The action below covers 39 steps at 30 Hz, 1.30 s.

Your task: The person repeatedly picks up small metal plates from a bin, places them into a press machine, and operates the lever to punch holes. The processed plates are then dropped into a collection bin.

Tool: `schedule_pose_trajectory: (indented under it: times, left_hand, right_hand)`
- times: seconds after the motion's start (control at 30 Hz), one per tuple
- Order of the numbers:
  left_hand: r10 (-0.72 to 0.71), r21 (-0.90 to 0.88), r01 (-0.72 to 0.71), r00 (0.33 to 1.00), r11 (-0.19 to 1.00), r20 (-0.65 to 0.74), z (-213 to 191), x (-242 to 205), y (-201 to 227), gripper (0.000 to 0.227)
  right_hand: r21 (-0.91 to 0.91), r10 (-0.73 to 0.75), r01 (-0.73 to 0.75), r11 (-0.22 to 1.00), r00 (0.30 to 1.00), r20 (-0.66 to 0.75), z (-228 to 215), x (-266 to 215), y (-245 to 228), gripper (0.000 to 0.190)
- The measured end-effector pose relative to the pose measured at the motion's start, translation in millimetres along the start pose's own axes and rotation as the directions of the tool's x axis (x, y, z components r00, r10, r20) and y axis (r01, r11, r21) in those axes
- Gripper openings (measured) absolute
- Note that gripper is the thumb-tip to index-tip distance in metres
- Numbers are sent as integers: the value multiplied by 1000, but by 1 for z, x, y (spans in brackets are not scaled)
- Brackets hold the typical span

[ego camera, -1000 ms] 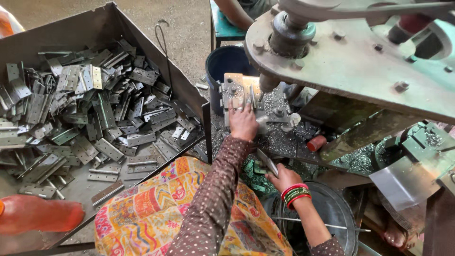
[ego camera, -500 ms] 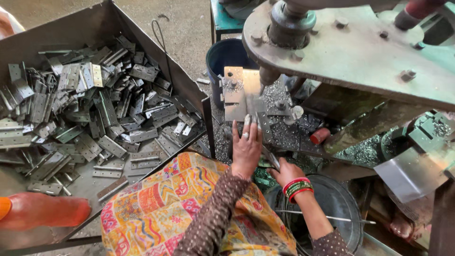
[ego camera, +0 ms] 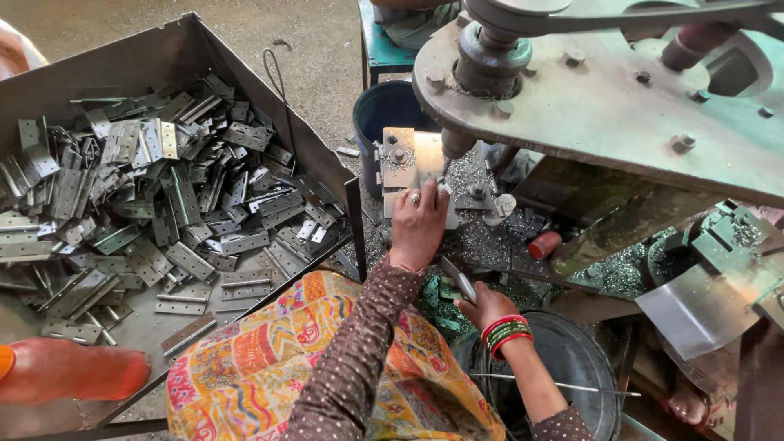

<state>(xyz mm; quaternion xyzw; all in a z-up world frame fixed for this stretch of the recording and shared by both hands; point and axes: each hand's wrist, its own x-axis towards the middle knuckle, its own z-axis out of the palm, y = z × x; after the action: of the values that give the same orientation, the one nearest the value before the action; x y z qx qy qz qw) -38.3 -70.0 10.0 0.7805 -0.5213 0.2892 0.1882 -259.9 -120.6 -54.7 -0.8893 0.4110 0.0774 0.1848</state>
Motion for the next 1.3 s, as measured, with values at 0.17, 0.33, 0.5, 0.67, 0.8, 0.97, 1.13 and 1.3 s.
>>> schedule_pose_trajectory:
  times: [0.17,0.33,0.5,0.67,0.8,0.97,1.13,1.3]
  left_hand:
    - [10,100,-38,962,994,273,17,-3,-12,49]
    - [-147,22,149,918,989,368,7,-19,-10,58]
    - [-22,-96,50,961,994,276,0,-26,11,39]
    - [-66,-68,81,979,994,190,14,-18,14,34]
    - [-60,-70,79,969,994,240,15,-16,10,29]
    - [-66,-135,91,982,987,179,13,-34,15,29]
    - [-68,-151,111,962,982,265,31,-8,5,22]
    - [-75,-91,109,947,990,312,38,7,3,18]
  right_hand:
    - [-7,42,-42,999,999,22,-4,5,-1,55]
    - [-15,4,-4,1000,1000,12,-3,-1,-1,56]
    - [-12,15,-14,1000,1000,25,-1,3,-1,57]
    - [30,-47,49,998,996,-70,31,8,27,51]
    - [174,38,-20,985,994,-100,91,-2,39,45]
    - [96,2,8,995,994,-108,115,-7,43,51]
    - [42,32,-34,999,998,56,50,25,44,55]
    - [81,47,-46,996,999,-6,74,11,47,51]
